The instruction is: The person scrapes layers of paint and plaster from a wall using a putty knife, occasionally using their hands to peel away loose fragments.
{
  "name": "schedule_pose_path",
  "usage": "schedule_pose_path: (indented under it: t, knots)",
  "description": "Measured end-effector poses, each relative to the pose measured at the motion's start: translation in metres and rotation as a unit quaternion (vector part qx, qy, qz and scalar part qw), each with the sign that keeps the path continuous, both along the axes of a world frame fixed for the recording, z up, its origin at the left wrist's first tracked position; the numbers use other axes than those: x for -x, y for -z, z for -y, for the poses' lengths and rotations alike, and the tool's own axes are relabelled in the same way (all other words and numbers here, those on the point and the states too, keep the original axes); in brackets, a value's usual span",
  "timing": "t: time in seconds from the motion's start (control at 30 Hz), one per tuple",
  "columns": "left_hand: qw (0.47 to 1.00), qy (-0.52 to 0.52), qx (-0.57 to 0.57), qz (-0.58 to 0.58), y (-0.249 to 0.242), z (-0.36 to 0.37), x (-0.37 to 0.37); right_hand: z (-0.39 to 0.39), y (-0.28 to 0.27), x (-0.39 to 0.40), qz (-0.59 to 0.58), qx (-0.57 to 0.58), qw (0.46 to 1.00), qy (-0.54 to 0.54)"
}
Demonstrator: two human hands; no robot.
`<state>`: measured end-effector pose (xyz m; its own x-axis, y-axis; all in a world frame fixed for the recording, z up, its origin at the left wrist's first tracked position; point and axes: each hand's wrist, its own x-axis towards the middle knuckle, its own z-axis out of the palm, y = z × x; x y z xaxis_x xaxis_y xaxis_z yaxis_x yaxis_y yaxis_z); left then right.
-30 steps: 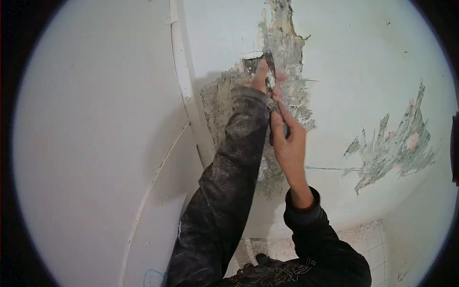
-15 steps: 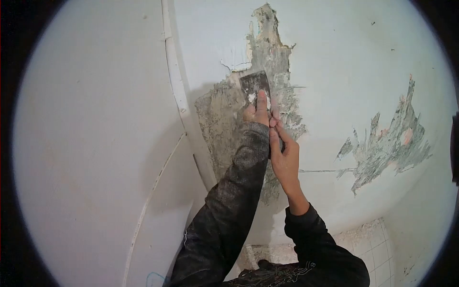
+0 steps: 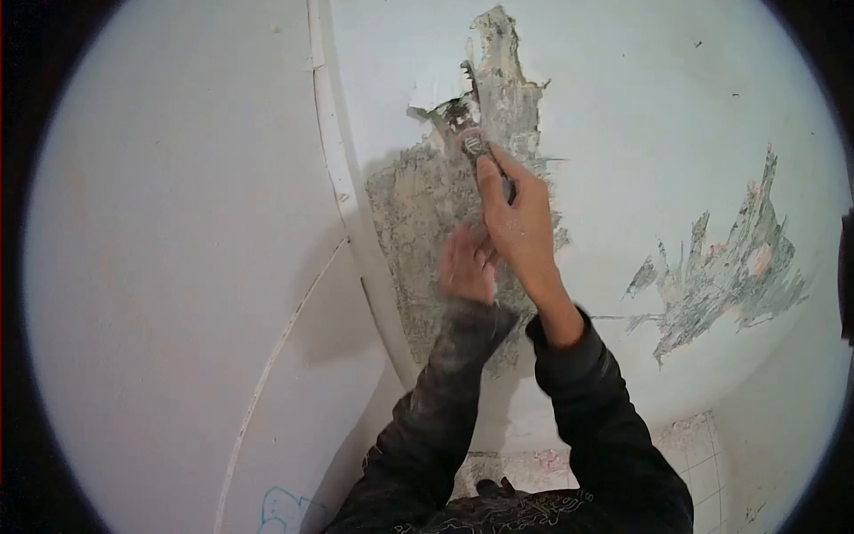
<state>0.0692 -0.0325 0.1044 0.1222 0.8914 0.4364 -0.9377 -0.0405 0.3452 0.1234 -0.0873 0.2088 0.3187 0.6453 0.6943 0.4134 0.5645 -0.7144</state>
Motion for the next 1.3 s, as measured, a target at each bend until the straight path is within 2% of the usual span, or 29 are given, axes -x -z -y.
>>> schedule_pose_path:
  t: [0.07, 0.1, 0.17, 0.23, 0.3, 0.37, 0.43, 0.47, 0.53, 0.6, 0.67, 0.77, 0.87, 0.97, 1.03, 1.07, 1.17, 1.23, 1.3]
  knots:
    - [0.999, 0.0, 0.03, -0.022, 0.05, -0.013, -0.005, -0.019, 0.017, -0.012, 0.056, -0.073, 0.994, 0.052]
    - [0.998, 0.005, 0.053, -0.019, 0.078, -0.016, -0.006, -0.02, 0.031, -0.015, 0.055, -0.085, 0.994, 0.04]
    - [0.95, -0.084, 0.106, -0.28, 0.111, -0.002, 0.001, -0.017, 0.049, -0.022, 0.054, -0.123, 0.991, 0.016]
    - [0.919, -0.16, 0.019, -0.361, 0.178, -0.013, 0.003, -0.023, 0.012, -0.009, 0.061, -0.094, 0.994, 0.013]
    - [0.882, -0.105, 0.081, -0.452, 0.192, -0.001, 0.027, -0.027, 0.004, -0.004, 0.055, -0.099, 0.993, 0.018]
    - [0.886, -0.082, 0.135, -0.436, 0.196, 0.007, 0.028, -0.033, 0.014, -0.005, 0.051, -0.143, 0.988, 0.025]
    - [0.921, -0.097, 0.179, -0.333, 0.201, 0.016, 0.029, -0.02, 0.031, -0.01, 0.026, -0.062, 0.998, 0.014]
    - [0.926, -0.096, 0.152, -0.333, 0.208, 0.015, 0.033, -0.015, 0.033, -0.012, 0.016, -0.024, 1.0, 0.01]
    - [0.934, -0.092, 0.101, -0.331, 0.224, 0.011, 0.041, -0.026, -0.002, -0.006, 0.053, -0.084, 0.995, -0.001]
    - [0.944, -0.11, 0.09, -0.296, 0.201, 0.033, 0.042, -0.03, -0.01, -0.003, 0.059, -0.136, 0.989, 0.001]
    - [0.955, -0.112, 0.064, -0.268, 0.187, 0.039, 0.035, -0.038, 0.004, -0.004, 0.049, -0.183, 0.982, 0.012]
    - [0.966, -0.083, 0.023, -0.243, 0.165, 0.037, 0.038, -0.029, 0.032, -0.011, 0.032, -0.106, 0.994, 0.018]
    - [0.98, -0.049, 0.032, -0.192, 0.125, 0.038, 0.047, -0.03, -0.013, 0.002, 0.063, -0.068, 0.996, 0.018]
    - [0.987, -0.038, 0.023, -0.154, 0.098, 0.032, 0.038, -0.036, 0.0, -0.006, 0.072, -0.152, 0.986, 0.02]
    - [0.987, -0.045, -0.018, -0.15, 0.073, 0.027, 0.037, -0.031, 0.027, -0.012, 0.053, -0.142, 0.989, 0.001]
    - [0.99, -0.014, -0.027, -0.135, 0.061, 0.015, 0.038, -0.027, 0.033, -0.012, 0.044, -0.136, 0.99, -0.006]
    - [0.996, 0.056, -0.022, -0.07, 0.004, -0.032, 0.032, -0.042, -0.006, 0.005, 0.075, -0.133, 0.987, -0.039]
    - [0.993, -0.002, -0.093, -0.074, -0.04, -0.063, 0.028, -0.053, -0.03, 0.026, 0.102, -0.187, 0.977, -0.024]
    - [0.987, 0.018, -0.131, -0.087, -0.085, -0.069, 0.042, -0.049, -0.034, 0.037, 0.095, -0.216, 0.971, -0.037]
